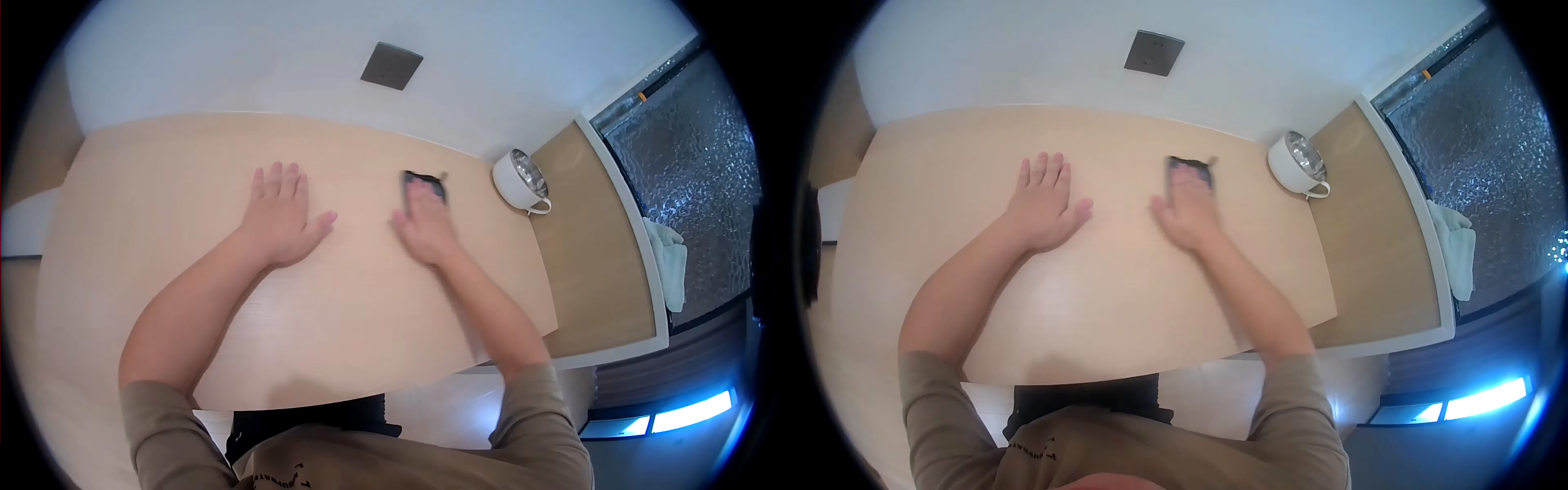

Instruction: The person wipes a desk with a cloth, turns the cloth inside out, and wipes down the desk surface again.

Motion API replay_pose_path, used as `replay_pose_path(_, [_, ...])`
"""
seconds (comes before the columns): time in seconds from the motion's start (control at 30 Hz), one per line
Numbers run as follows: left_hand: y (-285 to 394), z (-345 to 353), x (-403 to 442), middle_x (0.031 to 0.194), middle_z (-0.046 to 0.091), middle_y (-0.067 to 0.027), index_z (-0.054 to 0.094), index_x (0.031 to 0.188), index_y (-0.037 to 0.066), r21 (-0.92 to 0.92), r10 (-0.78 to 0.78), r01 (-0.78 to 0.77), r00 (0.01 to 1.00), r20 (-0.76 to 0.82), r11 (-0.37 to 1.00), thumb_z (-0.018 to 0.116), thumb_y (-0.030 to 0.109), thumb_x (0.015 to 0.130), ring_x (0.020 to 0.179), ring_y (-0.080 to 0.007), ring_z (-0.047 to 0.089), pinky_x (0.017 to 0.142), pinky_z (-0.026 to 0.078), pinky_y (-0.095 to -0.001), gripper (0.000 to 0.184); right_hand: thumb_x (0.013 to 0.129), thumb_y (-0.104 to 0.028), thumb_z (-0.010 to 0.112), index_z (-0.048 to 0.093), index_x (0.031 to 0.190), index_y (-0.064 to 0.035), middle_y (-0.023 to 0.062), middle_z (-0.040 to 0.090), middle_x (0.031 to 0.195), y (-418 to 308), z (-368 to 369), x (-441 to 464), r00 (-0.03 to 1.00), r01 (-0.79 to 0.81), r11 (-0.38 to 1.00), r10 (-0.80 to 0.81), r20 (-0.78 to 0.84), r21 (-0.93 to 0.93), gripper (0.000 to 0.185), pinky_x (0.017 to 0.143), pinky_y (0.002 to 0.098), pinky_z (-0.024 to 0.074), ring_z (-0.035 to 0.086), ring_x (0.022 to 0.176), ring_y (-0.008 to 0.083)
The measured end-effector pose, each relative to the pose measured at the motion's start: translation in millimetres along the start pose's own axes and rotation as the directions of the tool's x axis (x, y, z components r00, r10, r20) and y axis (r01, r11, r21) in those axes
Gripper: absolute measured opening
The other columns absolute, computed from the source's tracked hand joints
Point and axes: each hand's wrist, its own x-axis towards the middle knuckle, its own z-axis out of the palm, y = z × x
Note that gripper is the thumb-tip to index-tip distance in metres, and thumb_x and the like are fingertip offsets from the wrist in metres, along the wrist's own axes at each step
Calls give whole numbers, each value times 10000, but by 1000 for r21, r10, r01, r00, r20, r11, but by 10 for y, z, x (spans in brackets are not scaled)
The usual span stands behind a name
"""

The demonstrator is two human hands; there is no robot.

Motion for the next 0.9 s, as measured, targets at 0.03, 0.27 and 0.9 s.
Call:
replay_pose_path(0.03, [-10,-13,10,1548,273,-291,300,1459,-119,-55,27,-32,995,-94,998,391,525,969,1471,-437,181,1207,106,-516,814,969,-466,419,326,1444,125,297,340,1516,-368,-27,92,1000,21,999,-21,14,34,764,1187,463,221,286,1442,414])
replay_pose_path(0.27, [-64,-258,-27,1274,582,-258,587,1203,-77,-320,173,-397,818,-549,860,601,305,890,1190,-422,529,1023,406,-468,493,934,-424,473,360,1475,8,243,371,1513,-1823,163,414,933,319,922,-264,-245,221,702,1178,448,253,328,1425,376])
replay_pose_path(0.9, [318,-42,-393,1585,184,-287,220,1485,-126,-78,-11,11,1000,-10,997,477,478,952,1489,-427,139,1219,119,-464,845,992,-93,476,634,1038,-36,14,589,864,-557,117,460,887,65,-4,458,-56,998,174,653,229,469,541,770,89])
